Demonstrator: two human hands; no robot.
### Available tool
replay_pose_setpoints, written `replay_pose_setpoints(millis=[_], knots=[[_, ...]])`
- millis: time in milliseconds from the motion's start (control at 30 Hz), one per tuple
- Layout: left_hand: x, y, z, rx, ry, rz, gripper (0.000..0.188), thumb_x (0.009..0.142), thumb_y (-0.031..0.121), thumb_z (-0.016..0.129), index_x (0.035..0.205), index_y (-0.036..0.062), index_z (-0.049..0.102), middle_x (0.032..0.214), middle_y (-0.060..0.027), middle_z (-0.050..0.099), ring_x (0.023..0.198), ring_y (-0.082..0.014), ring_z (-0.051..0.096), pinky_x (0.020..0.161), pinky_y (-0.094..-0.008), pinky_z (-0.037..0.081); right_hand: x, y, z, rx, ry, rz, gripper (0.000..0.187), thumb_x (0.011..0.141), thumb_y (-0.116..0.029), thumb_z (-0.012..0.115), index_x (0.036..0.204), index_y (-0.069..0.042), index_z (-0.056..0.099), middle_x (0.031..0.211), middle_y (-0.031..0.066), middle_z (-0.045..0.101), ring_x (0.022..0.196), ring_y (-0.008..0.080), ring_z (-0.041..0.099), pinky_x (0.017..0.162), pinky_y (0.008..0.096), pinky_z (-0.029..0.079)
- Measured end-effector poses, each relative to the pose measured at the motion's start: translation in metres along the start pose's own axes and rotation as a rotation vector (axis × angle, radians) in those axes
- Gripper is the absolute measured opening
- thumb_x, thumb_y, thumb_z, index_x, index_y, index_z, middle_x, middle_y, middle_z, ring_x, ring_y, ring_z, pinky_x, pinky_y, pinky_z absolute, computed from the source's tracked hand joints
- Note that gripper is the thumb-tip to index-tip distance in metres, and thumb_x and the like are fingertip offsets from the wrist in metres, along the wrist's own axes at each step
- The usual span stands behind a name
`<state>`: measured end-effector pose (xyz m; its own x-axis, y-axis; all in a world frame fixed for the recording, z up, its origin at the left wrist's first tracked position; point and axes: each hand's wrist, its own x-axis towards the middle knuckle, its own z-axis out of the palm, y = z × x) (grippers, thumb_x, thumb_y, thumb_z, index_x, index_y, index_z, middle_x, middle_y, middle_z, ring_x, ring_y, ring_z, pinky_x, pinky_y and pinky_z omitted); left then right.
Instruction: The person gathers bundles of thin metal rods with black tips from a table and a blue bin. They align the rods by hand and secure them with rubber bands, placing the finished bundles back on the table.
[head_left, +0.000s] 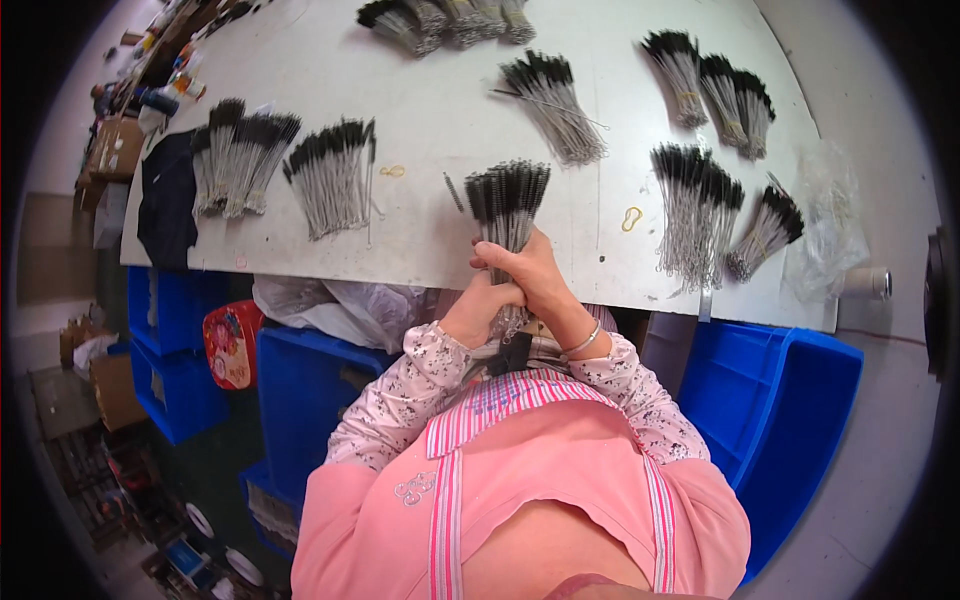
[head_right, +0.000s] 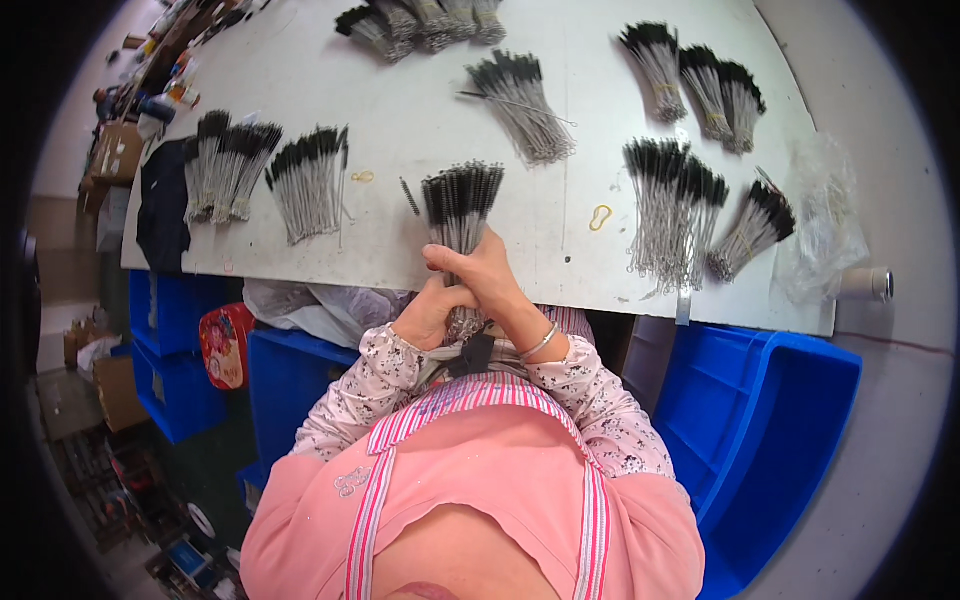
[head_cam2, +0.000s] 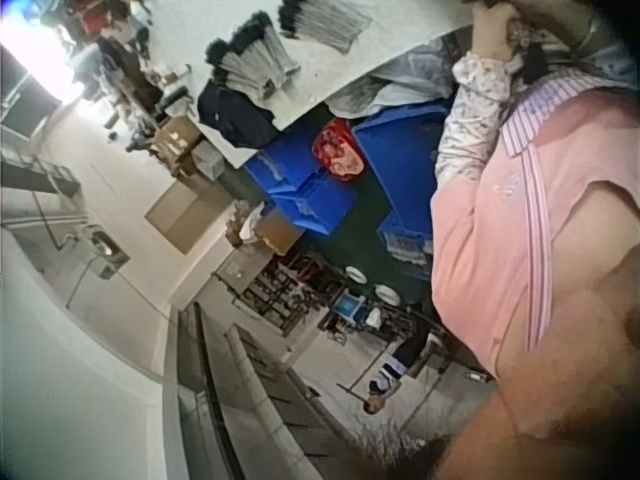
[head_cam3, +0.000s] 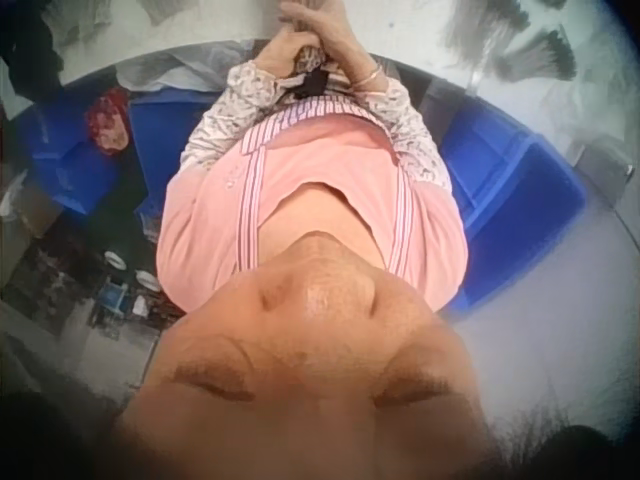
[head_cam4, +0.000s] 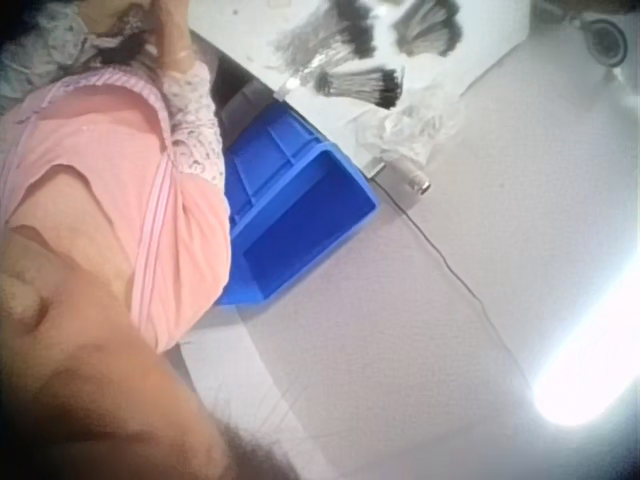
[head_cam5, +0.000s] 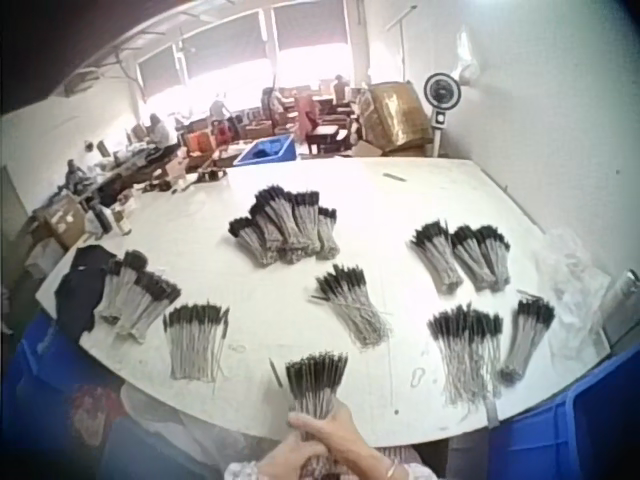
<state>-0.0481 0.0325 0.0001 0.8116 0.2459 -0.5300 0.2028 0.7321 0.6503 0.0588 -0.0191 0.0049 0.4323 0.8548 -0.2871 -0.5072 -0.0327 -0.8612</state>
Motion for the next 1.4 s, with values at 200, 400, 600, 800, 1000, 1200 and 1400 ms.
replay_pose_setpoints(millis=[200,400,600,800,1000,1200,1400], knots=[[-0.013,-0.015,0.006,0.232,0.107,0.315,0.054,0.080,0.009,0.060,0.127,-0.0048,0.036,0.109,-0.0117,0.054,0.095,-0.0190,0.058,0.080,-0.0291,0.049,0.006,-0.009,0.003,0.011,-0.026,0.168,0.019,0.077,-0.004,0.066,0.092,0.003,0.058,0.078,0.0080,0.062,0.072,0.0201,0.065,0.070,0.0318,0.054],[-0.013,-0.001,-0.025,0.390,0.299,0.652,0.072,0.072,0.011,0.063,0.137,0.0043,0.030,0.124,-0.0141,0.045,0.109,-0.0250,0.052,0.091,-0.0346,0.043,0.024,-0.015,-0.041,0.532,-0.158,0.262,0.028,0.086,-0.010,0.060,0.112,0.002,0.056,0.097,0.0051,0.059,0.090,0.0123,0.057,0.081,0.0260,0.047],[-0.068,0.041,0.008,1.394,0.109,1.402,0.045,0.056,0.014,0.069,0.099,0.0160,0.058,0.124,-0.0152,0.049,0.131,-0.0405,0.029,0.109,-0.0582,0.014,-0.052,-0.037,0.023,-0.630,-0.248,-0.468,0.031,0.090,-0.012,0.050,0.116,0.003,0.055,0.111,0.0128,0.057,0.101,0.0241,0.058,0.085,0.0346,0.048],[-0.045,0.041,0.020,1.550,-0.154,1.647,0.027,0.053,0.019,0.067,0.077,0.0102,0.059,0.094,-0.0098,0.063,0.105,-0.0355,0.058,0.104,-0.0603,0.028,-0.058,-0.043,0.014,-0.889,-0.398,-0.268,0.039,0.084,-0.022,0.057,0.119,-0.005,0.056,0.116,0.0122,0.058,0.106,0.0262,0.056,0.090,0.0335,0.044],[-0.036,0.062,0.015,1.269,0.111,1.089,0.042,0.068,0.025,0.069,0.102,0.0030,0.058,0.097,-0.0135,0.059,0.094,-0.0315,0.057,0.091,-0.0421,0.043,-0.009,-0.049,0.030,0.037,-0.205,0.382,0.043,0.094,-0.034,0.046,0.125,-0.005,0.050,0.097,0.0075,0.064,0.079,0.0180,0.063,0.060,0.0289,0.050],[-0.032,0.090,0.003,0.663,0.725,1.241,0.013,0.085,0.003,0.061,0.095,0.0035,0.053,0.088,-0.0055,0.050,0.084,-0.0172,0.049,0.080,-0.0320,0.041,0.064,-0.086,-0.014,-0.716,-0.155,-0.263,0.039,0.082,-0.035,0.067,0.085,0.004,0.065,0.072,0.0101,0.066,0.067,0.0182,0.064,0.064,0.0294,0.050],[0.017,0.060,-0.002,0.416,0.643,1.240,0.033,0.079,-0.005,0.067,0.102,0.0044,0.045,0.080,-0.0006,0.048,0.073,-0.0069,0.046,0.072,-0.0216,0.042,0.133,-0.090,-0.093,-1.810,0.522,-0.626,0.072,0.072,-0.041,0.075,0.120,0.004,0.049,0.107,0.0160,0.064,0.099,0.0308,0.062,0.078,0.0391,0.049]])
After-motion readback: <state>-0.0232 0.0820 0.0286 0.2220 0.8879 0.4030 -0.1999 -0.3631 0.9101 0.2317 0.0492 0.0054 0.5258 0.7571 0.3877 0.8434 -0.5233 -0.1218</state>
